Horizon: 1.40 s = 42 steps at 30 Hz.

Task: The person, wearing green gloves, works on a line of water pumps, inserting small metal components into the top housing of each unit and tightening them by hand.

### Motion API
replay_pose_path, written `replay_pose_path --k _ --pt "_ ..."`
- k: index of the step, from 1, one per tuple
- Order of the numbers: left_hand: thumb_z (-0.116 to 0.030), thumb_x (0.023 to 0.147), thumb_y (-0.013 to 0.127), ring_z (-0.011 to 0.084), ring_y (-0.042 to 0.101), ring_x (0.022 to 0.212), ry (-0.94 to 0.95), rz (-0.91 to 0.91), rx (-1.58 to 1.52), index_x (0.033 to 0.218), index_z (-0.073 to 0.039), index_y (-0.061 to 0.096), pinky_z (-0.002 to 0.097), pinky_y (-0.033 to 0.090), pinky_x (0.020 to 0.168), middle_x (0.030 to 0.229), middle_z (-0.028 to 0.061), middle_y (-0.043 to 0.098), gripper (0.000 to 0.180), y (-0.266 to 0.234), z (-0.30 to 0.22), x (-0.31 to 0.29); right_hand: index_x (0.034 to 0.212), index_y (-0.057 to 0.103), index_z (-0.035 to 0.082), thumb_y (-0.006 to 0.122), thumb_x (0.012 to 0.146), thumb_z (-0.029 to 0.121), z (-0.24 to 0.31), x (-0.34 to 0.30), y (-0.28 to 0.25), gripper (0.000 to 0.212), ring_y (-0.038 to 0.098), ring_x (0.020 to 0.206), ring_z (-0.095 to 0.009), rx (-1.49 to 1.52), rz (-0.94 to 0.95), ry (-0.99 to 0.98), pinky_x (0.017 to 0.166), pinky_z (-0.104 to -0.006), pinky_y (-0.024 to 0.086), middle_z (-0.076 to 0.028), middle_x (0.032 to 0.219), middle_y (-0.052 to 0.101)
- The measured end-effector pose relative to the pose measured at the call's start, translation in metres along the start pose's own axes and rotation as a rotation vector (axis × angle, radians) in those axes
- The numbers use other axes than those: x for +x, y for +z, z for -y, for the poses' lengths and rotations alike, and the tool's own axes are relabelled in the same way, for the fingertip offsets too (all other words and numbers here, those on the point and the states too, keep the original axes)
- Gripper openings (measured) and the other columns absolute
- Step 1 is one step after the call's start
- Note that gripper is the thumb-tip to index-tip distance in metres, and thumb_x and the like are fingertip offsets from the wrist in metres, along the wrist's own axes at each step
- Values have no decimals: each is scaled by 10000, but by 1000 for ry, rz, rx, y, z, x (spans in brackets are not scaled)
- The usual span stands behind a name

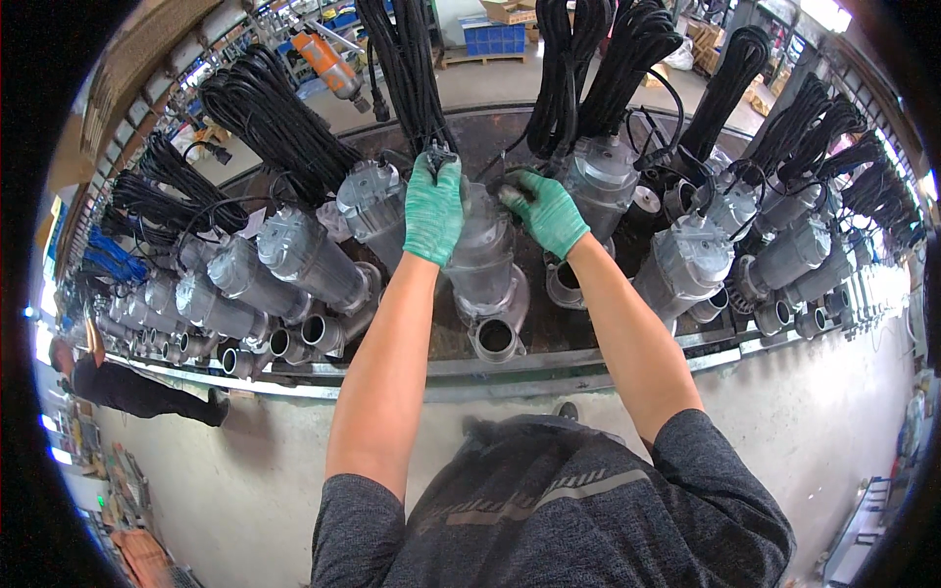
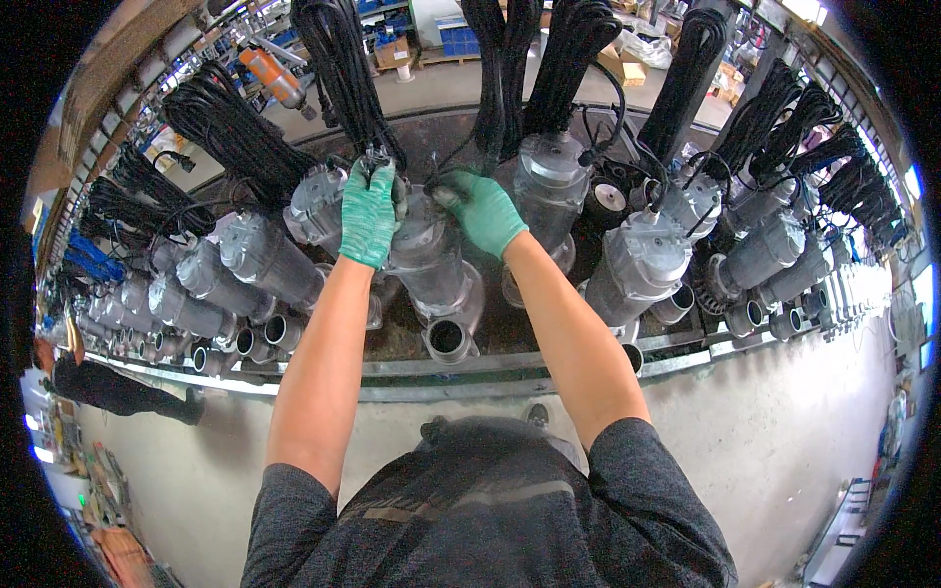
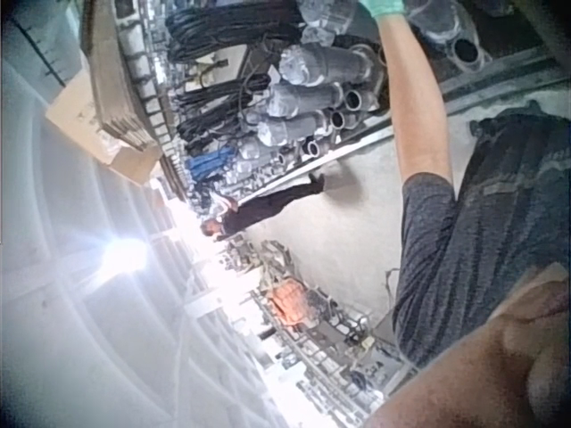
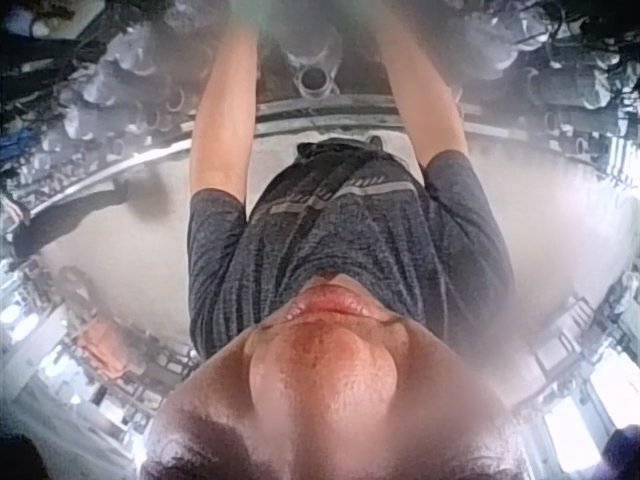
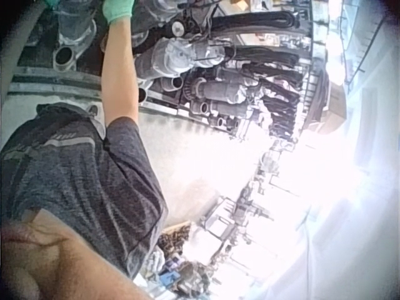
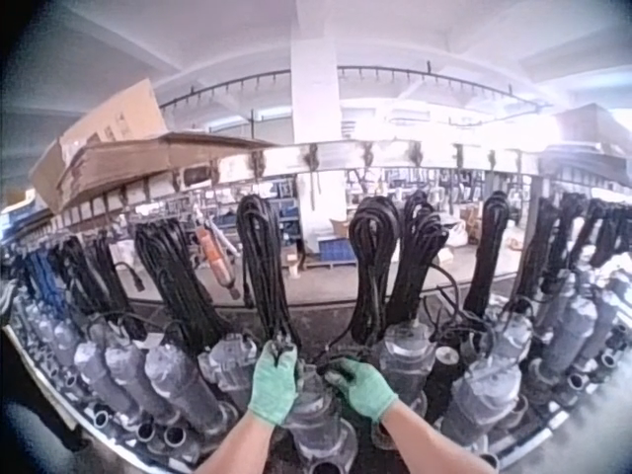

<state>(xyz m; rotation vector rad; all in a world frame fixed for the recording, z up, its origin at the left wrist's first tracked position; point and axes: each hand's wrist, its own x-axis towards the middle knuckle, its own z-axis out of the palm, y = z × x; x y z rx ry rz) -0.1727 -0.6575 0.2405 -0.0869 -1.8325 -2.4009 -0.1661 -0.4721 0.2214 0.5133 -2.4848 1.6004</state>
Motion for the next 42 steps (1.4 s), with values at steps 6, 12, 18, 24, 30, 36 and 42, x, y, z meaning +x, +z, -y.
replay_pose_path --k 6,12,18,24,30,36,42 --pt "-158 1011 590 68 562 643 28 10 18 1073 -141 571 229 454 508 781 -35 567 67 3 0 1 1253 587 -92 734 906 304 -14 13 10 548 658 1070 -412 60 -45 72 932 -418 500 -313 1140 671" --pt "-241 1008 600 80 492 443 100 -19 11 970 -159 562 235 362 371 652 -32 579 99 2 6 4 1172 632 -36 755 908 180 -29 6 9 364 609 853 -157 129 -57 -85 840 -324 514 -103 943 705" --pt "-248 1009 601 78 492 439 95 -29 20 957 -161 555 231 353 371 639 -30 575 111 7 3 2 1101 637 -11 756 891 127 -24 14 12 278 620 840 -167 107 -71 14 807 -333 521 -88 909 691" --pt "-249 1007 601 74 490 442 103 -20 14 959 -160 558 228 350 373 641 -34 573 110 6 4 3 1173 634 -32 738 915 182 -17 8 12 351 631 882 -166 169 -80 -77 804 -333 522 -115 957 708" --pt "-230 1007 601 71 507 493 63 -12 2 988 -155 562 229 383 413 678 -33 574 86 6 -1 -1 1149 640 -62 729 903 340 -15 12 3 480 646 1031 -451 6 0 49 886 -426 511 -299 1080 677" --pt "-264 1002 607 75 487 450 93 -35 24 966 -161 566 234 359 389 642 -34 566 117 5 3 1 1100 654 -29 755 901 150 -12 16 14 286 635 853 -182 38 -84 18 812 -340 521 -127 966 721" --pt "-236 1005 606 74 506 491 79 -11 21 989 -160 566 234 379 412 678 -36 567 87 4 7 5 1231 634 -43 672 956 209 -31 13 -2 376 666 998 -274 -11 0 -109 891 -364 512 -214 1102 710"
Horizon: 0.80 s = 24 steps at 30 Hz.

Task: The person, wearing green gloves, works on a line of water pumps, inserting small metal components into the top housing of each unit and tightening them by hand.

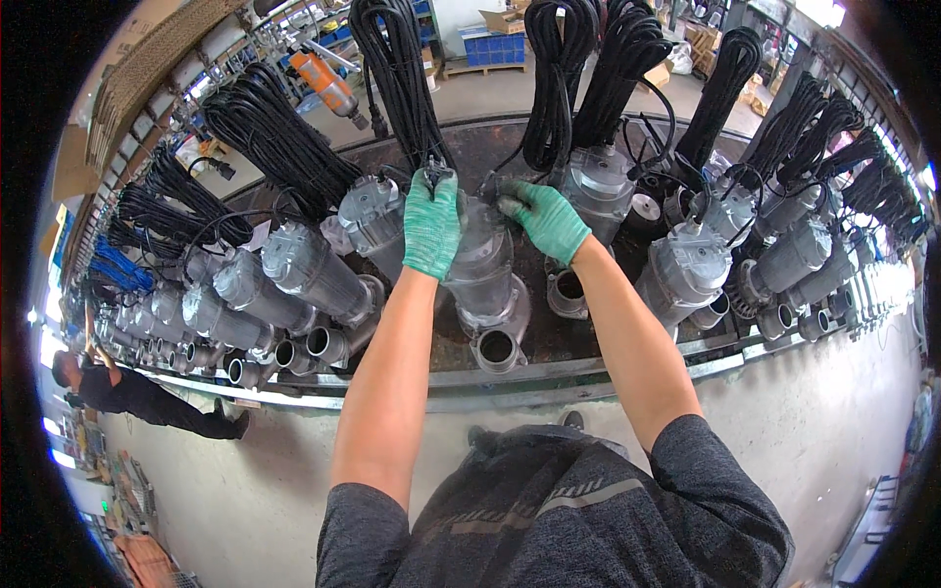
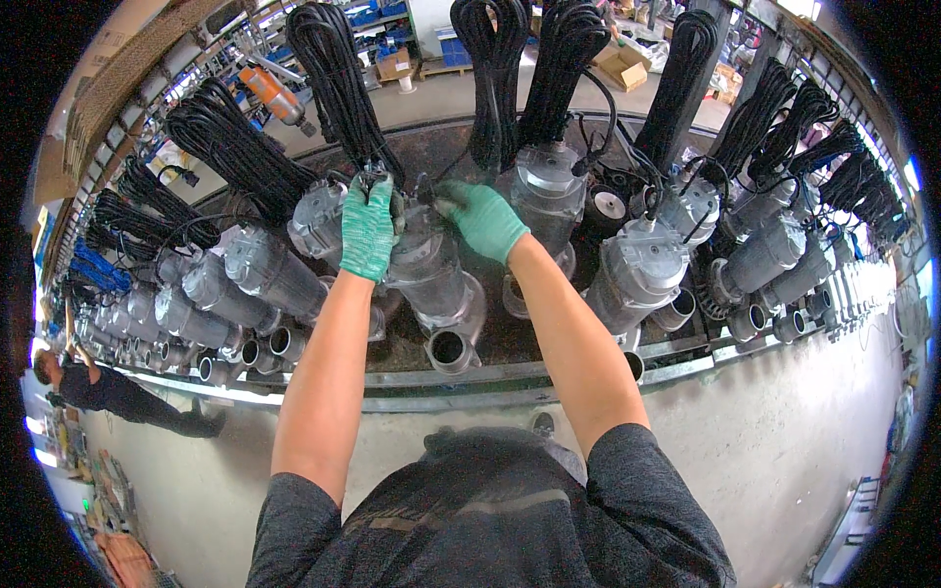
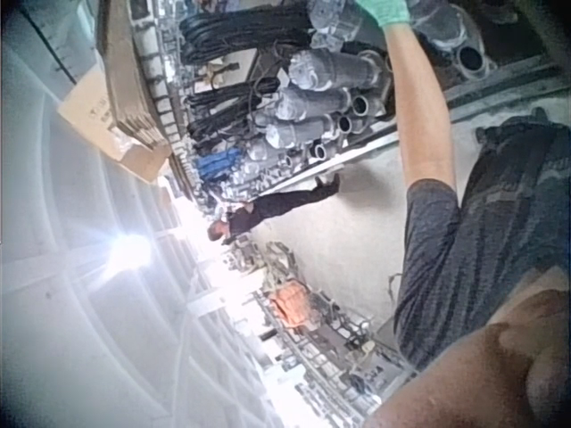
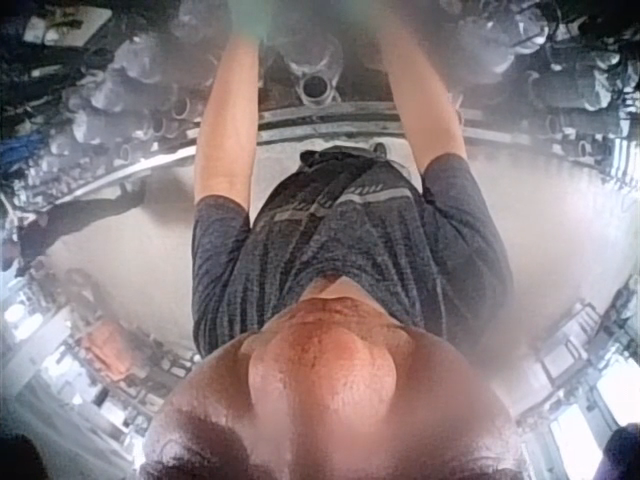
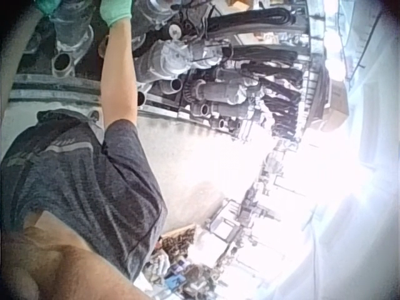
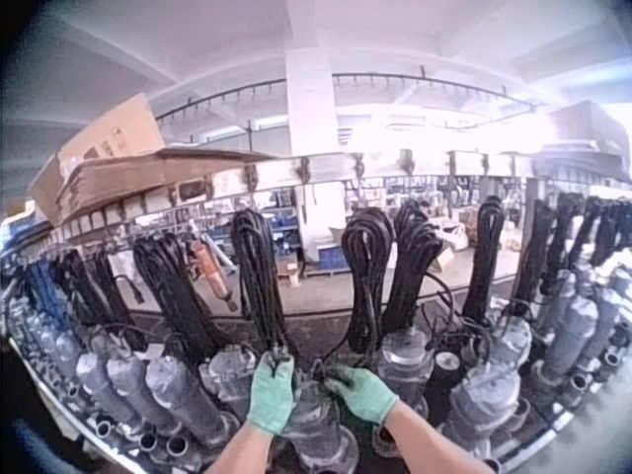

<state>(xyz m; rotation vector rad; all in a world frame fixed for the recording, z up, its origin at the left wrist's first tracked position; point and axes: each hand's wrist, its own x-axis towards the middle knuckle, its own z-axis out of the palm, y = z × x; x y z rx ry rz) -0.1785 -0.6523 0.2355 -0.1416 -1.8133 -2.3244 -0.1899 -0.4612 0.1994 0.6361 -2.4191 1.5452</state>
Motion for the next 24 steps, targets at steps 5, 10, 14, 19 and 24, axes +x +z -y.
replay_pose_path --k 5,10,14,19,24 --pt "-181 1010 601 64 549 599 -69 -6 19 1035 -151 568 225 436 489 757 -39 579 51 0 -9 -5 1121 654 -59 683 940 253 16 2 -2 362 671 965 -397 43 26 112 838 -442 499 -279 1045 692" --pt "-167 1007 601 66 547 595 -54 -11 35 1047 -145 578 232 430 483 751 -40 582 51 -1 -8 -4 1176 611 -61 745 901 187 22 -1 9 394 653 948 -287 118 -56 119 847 -401 506 -215 1030 696" --pt "-154 1007 602 64 541 625 -48 21 25 1075 -132 584 229 440 514 776 -34 577 74 -1 -4 -2 1278 577 -64 748 908 249 18 0 4 514 624 1087 -237 179 -15 19 959 -356 495 -196 1176 674" --pt "-142 1011 596 61 538 693 7 -13 41 1097 -119 584 220 455 574 828 -31 565 90 -5 -2 -1 1356 549 -66 627 985 437 41 -1 -22 630 609 1197 -245 228 96 42 1054 -366 449 -215 1279 654" --pt "-150 1011 591 66 538 685 -65 -35 4 1117 -132 576 227 449 551 824 -38 561 108 4 -12 -7 1318 577 -33 668 961 387 33 20 -30 559 640 1109 -250 98 195 -1 973 -370 485 -229 1190 677"
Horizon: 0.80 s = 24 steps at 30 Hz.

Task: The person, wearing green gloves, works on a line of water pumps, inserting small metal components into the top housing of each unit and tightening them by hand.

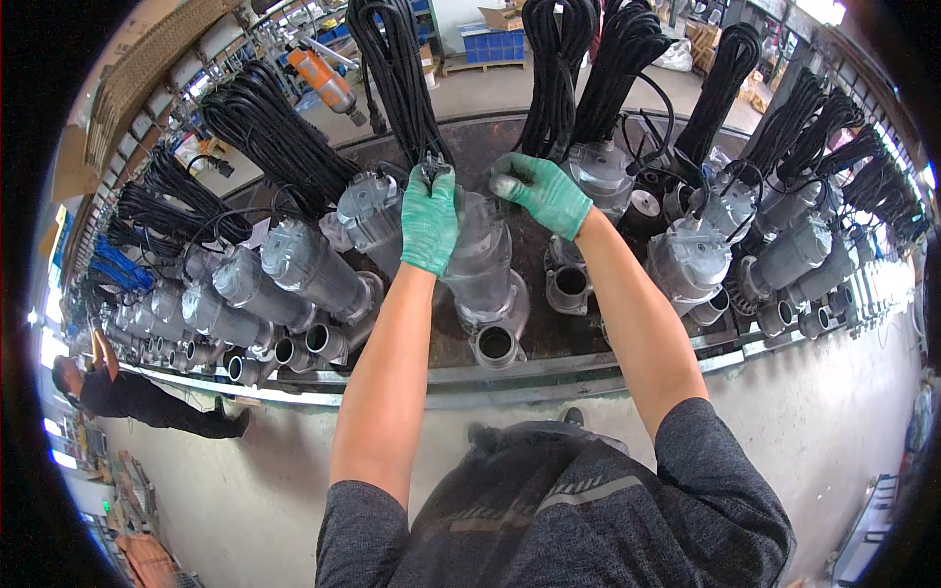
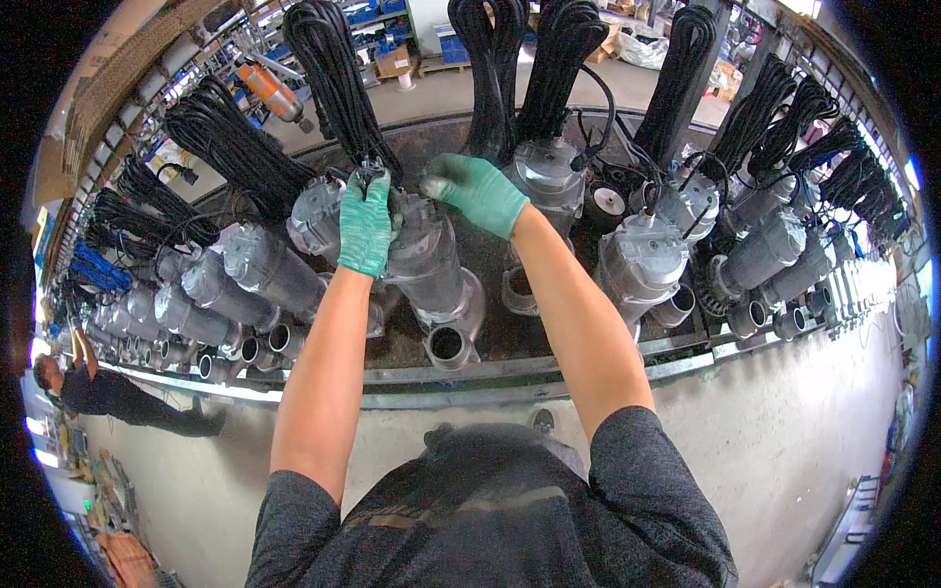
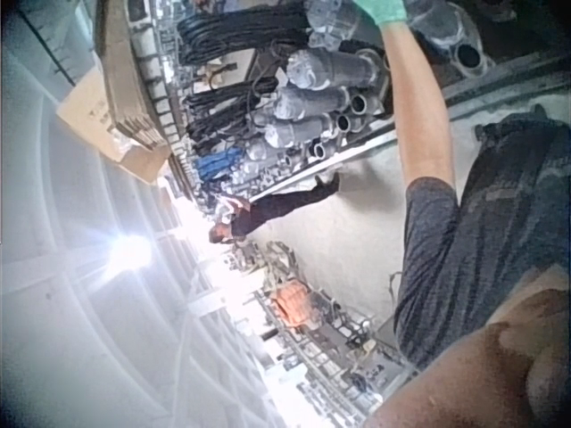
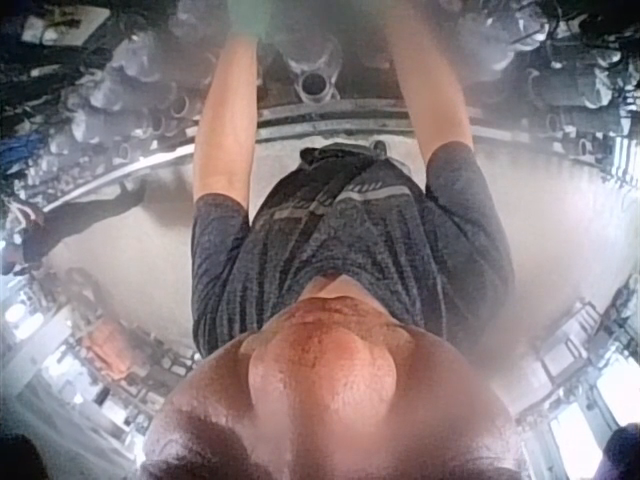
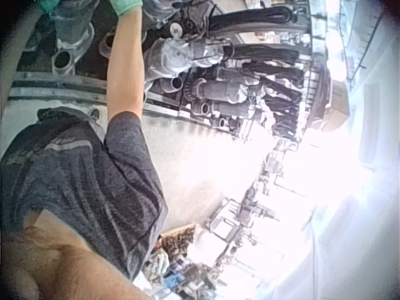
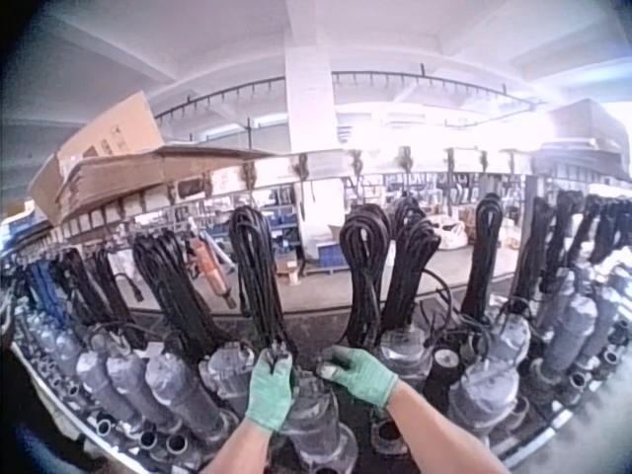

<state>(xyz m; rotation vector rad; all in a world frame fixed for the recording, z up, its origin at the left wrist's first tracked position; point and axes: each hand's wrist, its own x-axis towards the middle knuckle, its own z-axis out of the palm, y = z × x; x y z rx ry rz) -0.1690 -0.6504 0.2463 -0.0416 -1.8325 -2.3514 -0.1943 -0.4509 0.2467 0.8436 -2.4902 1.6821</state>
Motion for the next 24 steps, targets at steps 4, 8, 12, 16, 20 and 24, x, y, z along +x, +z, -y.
replay_pose_path --k 4,8,12,16,20,24 --pt "-171 1013 589 72 531 662 -16 -4 50 1120 -140 570 239 438 519 817 -38 565 113 0 -6 -5 1234 586 -46 687 954 361 3 9 9 504 648 1046 -253 -171 -48 25 927 -379 504 -234 1164 677" --pt "-186 1010 590 78 522 645 -5 -2 68 1093 -136 569 248 437 511 806 -36 565 99 5 -5 -2 1108 615 -18 699 958 362 -14 12 12 417 582 933 -144 -91 -106 -92 859 -328 494 -83 1007 655" --pt "-205 1005 599 81 513 636 49 5 90 1085 -133 573 254 437 506 804 -32 556 111 -5 1 2 1258 570 -39 656 965 408 1 15 8 541 594 1116 -334 -251 3 -112 962 -407 487 -194 1173 653" --pt "-214 1005 602 73 504 635 2 4 83 1086 -125 576 257 437 500 793 -41 541 124 -1 -6 -5 1234 624 -47 640 958 429 -9 20 17 550 554 1262 -410 -518 -112 -222 1056 -462 453 -247 1248 646" --pt "-205 1006 601 68 507 637 58 43 67 1088 -130 575 258 441 504 789 -49 539 114 -12 11 4 845 648 43 686 914 330 9 15 71 298 653 916 -392 -550 -630 -70 726 -455 548 -173 986 677" --pt "-166 1009 592 62 499 638 14 44 22 1084 -114 582 249 436 536 809 -48 551 92 -4 2 2 842 630 19 677 927 249 -3 20 74 250 616 805 -437 -497 -783 -192 670 -466 506 -189 880 610"
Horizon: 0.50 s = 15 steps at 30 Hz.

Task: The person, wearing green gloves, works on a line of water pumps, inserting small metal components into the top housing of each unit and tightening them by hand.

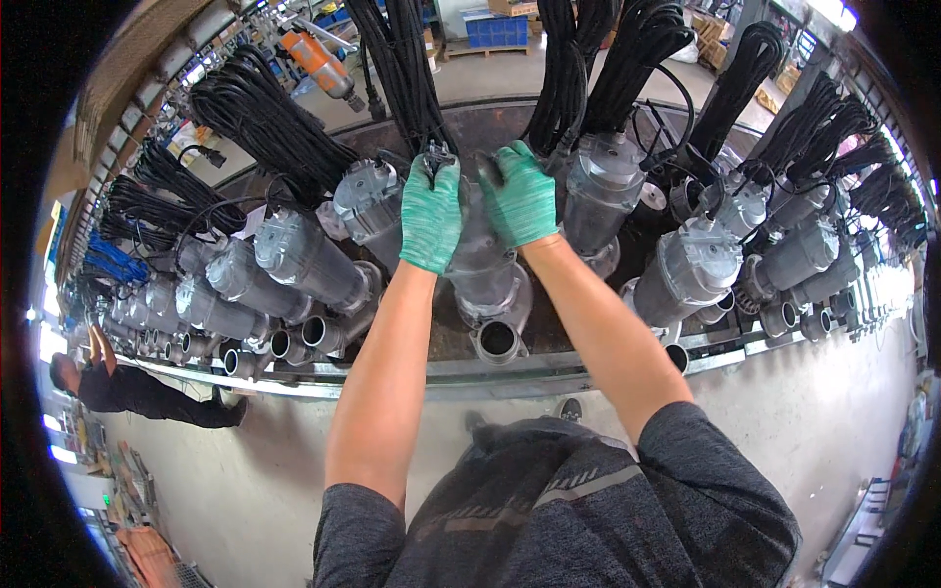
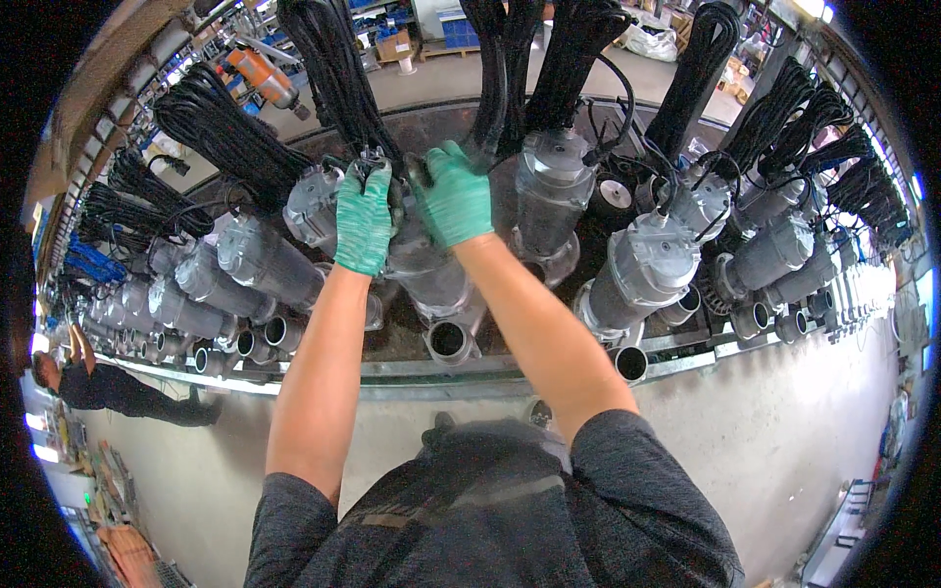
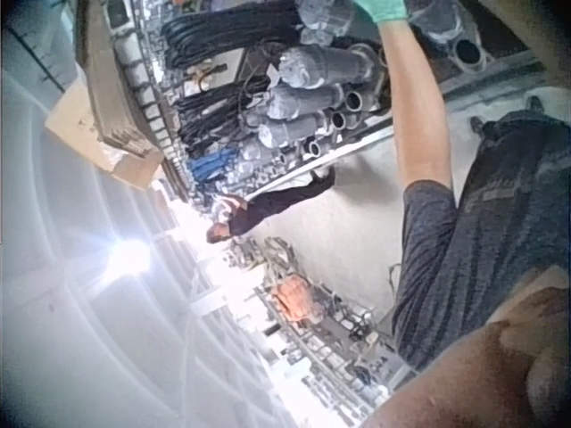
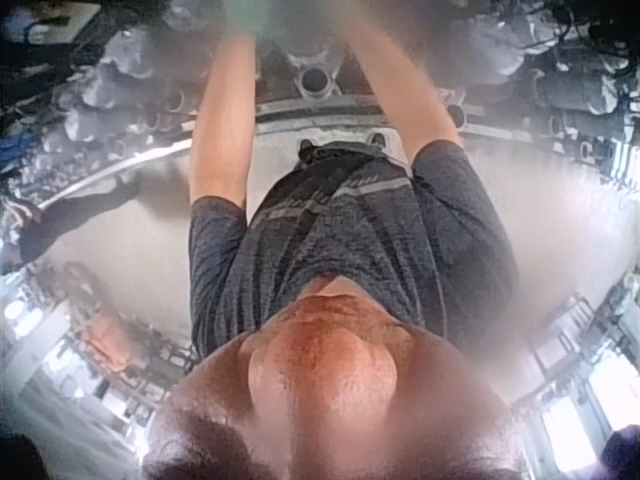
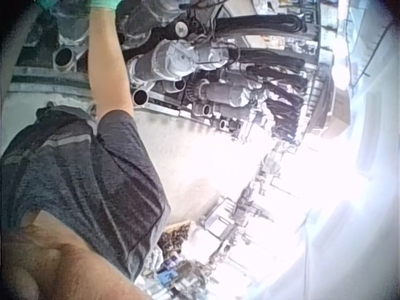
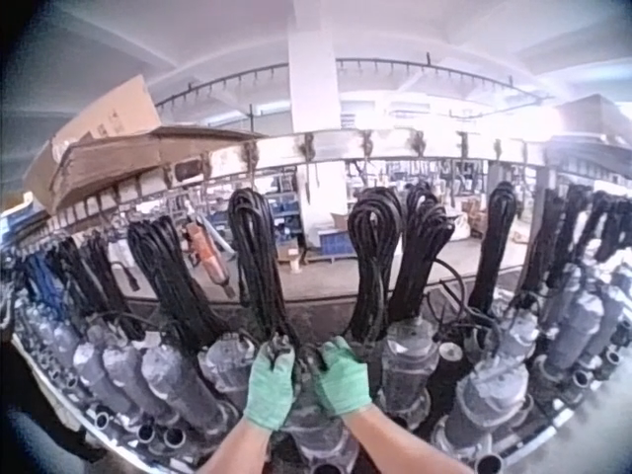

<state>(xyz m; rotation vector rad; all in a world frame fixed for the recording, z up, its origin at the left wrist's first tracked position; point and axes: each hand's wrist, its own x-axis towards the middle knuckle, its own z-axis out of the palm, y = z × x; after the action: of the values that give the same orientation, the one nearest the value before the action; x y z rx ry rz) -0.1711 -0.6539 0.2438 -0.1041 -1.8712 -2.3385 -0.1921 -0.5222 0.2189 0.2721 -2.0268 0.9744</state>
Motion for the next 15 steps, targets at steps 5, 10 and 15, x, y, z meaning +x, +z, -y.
replay_pose_path --k 5,10,15 --pt "-208 1016 595 79 518 721 71 -3 119 1165 -134 582 278 476 586 847 -34 548 167 -13 9 7 1133 585 -2 631 945 255 -12 34 -21 322 646 977 -447 -16 513 -123 786 -475 544 -239 1040 676" --pt "-223 1017 594 72 506 672 -42 -34 10 1135 -139 580 258 457 544 814 -39 538 145 1 -5 -6 1427 475 75 549 981 325 -17 62 -30 517 631 1094 -439 -28 873 -180 927 -492 525 -255 1291 609" --pt "-208 1014 593 69 517 605 -67 -61 -40 1032 -149 560 237 428 492 755 -46 541 70 5 -13 -13 1262 602 121 587 950 147 -1 34 -21 314 693 894 -389 -4 570 -45 769 -461 560 -182 955 717"
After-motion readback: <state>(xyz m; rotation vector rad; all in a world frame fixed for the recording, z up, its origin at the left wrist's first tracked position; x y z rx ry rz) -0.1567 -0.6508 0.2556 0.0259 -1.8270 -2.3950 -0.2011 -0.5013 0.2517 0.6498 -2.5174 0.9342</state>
